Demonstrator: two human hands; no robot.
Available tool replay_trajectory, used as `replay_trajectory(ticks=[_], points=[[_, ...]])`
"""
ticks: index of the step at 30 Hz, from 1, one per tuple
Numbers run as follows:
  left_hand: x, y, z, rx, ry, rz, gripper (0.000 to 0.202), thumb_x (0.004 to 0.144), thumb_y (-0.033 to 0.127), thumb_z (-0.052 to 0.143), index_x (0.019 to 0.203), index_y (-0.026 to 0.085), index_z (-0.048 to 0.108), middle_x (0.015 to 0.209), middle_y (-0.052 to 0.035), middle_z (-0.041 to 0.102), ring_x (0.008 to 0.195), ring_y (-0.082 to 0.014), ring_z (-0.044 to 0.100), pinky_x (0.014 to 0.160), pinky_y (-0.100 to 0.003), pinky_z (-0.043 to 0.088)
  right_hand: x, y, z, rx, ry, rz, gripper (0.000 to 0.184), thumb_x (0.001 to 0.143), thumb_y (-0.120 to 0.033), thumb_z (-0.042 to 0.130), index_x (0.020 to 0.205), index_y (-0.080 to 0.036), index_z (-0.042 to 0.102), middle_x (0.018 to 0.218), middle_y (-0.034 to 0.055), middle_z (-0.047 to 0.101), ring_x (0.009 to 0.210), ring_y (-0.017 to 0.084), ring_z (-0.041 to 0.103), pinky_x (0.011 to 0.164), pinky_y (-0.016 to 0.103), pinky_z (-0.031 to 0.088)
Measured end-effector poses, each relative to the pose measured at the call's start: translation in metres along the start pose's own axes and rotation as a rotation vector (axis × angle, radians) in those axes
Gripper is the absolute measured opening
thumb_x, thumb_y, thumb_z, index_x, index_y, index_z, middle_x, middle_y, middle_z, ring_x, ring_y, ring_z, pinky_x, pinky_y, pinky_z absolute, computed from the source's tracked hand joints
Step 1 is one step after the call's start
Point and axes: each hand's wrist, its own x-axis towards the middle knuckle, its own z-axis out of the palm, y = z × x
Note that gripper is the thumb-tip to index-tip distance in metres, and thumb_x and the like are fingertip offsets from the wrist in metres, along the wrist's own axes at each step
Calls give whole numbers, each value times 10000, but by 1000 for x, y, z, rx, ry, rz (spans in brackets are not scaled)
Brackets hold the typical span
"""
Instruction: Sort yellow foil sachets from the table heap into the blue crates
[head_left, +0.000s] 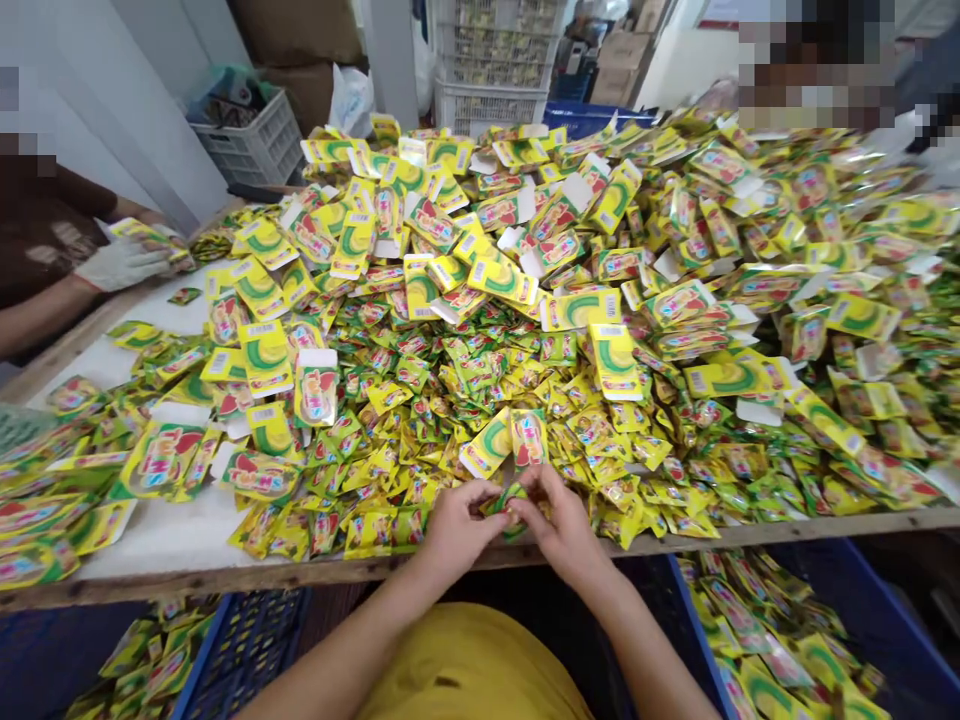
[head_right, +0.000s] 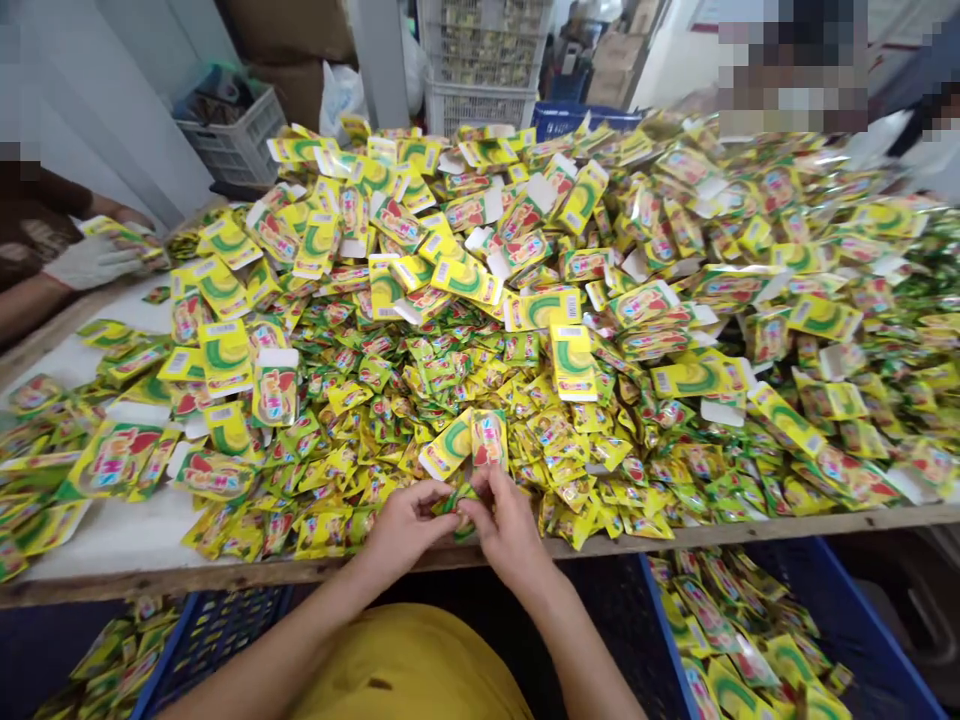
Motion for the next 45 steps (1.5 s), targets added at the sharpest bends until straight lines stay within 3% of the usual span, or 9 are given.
replay_trajectory(ticks=[5, 10, 15, 18, 22, 30, 37, 41, 45], points=[[18, 32, -16, 293, -291, 300, 219, 826, 202, 608, 1030, 158, 676, 959, -64, 727, 883, -194, 661, 812, -283, 511, -14, 3, -15, 184, -30, 147, 158, 844, -344, 604, 829, -191, 636, 709, 2, 618, 635, 147, 561, 571, 240, 464], [70, 72, -23, 940, -541, 789, 647, 773, -48, 495, 1346, 250, 457, 1470, -128, 404, 1411, -302, 246, 1106, -568, 218, -28, 22, -41, 475, 318, 373, 280, 740, -429, 709, 814, -166, 650, 749, 24, 638, 600, 148, 551, 477, 244, 505], [96, 83, -1, 1213, -611, 977, 470, 684, -35, 610, 1109, 163, 567, 1498, -185, 326, 1429, -355, 165, 1096, -633, 108, -40, 27, -54, 653, 553, 499, 301, 657, -392, 789, 801, -159, 666, 771, 22, 674, 599, 146, 596, 549, 273, 550], [80, 89, 5, 1165, -413, 906, 345, 711, 101, 673, 1028, 153, 548, 1299, -183, 538, 1298, -338, 406, 1076, -551, 236, -33, 11, -57, 641, 718, 467, 276, 654, -375, 794, 751, -156, 658, 745, 19, 674, 624, 155, 616, 591, 286, 556], [46, 77, 9, 970, -142, 522, 331, 709, 302, 701, 957, 191, 512, 876, -65, 646, 848, -261, 624, 748, -359, 465, -6, -19, -48, 474, 766, 213, 226, 749, -333, 724, 914, -184, 683, 878, 41, 699, 793, 186, 634, 724, 311, 538], [16, 19, 13, 544, 296, 63, 347, 651, 219, 685, 922, 206, 469, 838, -37, 604, 791, -234, 606, 658, -306, 434, 27, -26, -3, -120, 130, -100, 114, 826, -166, 587, 869, -203, 687, 853, 46, 611, 794, 182, 608, 726, 294, 473], [4, 15, -17, 135, 98, 126, 394, 636, 267, 767, 941, 189, 529, 869, -3, 613, 804, -182, 572, 698, -266, 426, 45, -47, -20, -340, -352, -144, 149, 796, -70, 538, 743, -165, 639, 824, 48, 591, 721, 161, 591, 654, 266, 427], [1, 10, -43, -221, -142, 65, 300, 717, 338, 734, 920, 145, 627, 826, -5, 641, 779, -161, 576, 690, -238, 428, 49, -48, -19, -209, -241, -189, 190, 804, -99, 589, 967, -195, 614, 818, 15, 641, 756, 168, 605, 673, 272, 443], [-1, 3, -48, -328, -43, 62, 305, 689, 340, 764, 887, 131, 664, 810, -9, 653, 782, -167, 579, 705, -237, 431, 51, -46, -2, -196, -84, -296, 43, 808, -161, 647, 795, -200, 657, 781, 31, 620, 739, 178, 574, 670, 300, 449]])
